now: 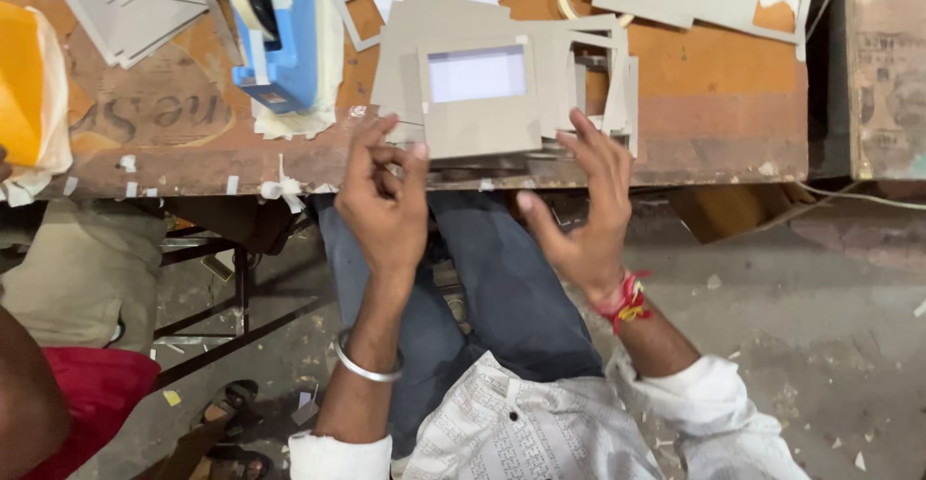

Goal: The person assembles small photo frames by inserting white paper into beige cardboard frames and securing them with adhesive tape. The person repeatedly picks up frames and paper, aligns them, and applies tape to the edges, stacking completed units on the table.

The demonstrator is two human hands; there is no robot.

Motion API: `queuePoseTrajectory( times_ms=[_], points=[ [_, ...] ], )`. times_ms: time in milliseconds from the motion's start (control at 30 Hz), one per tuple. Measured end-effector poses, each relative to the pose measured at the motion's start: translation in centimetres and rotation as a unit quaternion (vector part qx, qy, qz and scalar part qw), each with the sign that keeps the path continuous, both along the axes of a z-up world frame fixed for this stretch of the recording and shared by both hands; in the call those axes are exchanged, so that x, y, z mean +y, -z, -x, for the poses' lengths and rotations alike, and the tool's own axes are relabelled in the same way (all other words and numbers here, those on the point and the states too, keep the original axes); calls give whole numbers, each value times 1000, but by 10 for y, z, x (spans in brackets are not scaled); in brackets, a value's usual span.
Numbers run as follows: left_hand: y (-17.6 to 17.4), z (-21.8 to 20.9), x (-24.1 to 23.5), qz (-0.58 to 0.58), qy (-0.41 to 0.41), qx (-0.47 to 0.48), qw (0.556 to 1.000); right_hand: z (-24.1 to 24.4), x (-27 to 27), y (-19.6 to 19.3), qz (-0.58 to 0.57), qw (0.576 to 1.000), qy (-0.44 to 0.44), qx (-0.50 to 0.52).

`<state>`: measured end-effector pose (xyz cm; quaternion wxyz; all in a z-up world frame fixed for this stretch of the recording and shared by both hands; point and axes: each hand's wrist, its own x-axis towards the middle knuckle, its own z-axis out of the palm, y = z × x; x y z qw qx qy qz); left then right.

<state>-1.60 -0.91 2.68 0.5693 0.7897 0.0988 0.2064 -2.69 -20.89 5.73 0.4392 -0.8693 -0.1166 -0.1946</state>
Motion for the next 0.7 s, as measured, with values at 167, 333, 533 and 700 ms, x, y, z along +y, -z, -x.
queuePoseTrajectory(
  times_ms=[167, 333, 533, 700],
  points=[
    [-9, 15, -24, -12, 58, 12, 998, -19, 4, -11, 105, 994, 8, -16],
    [-4, 13, -20, -39, 58, -6, 998, 6, 15, -8, 121, 991, -56, -32],
    [-5, 8, -8, -134, 68, -50, 987, -28, 8, -17, 107, 990, -79, -46],
    [-1, 3, -5, -116, 74, -23, 990, -79, 7, -20, 231, 953, -188, -56]
  ],
)
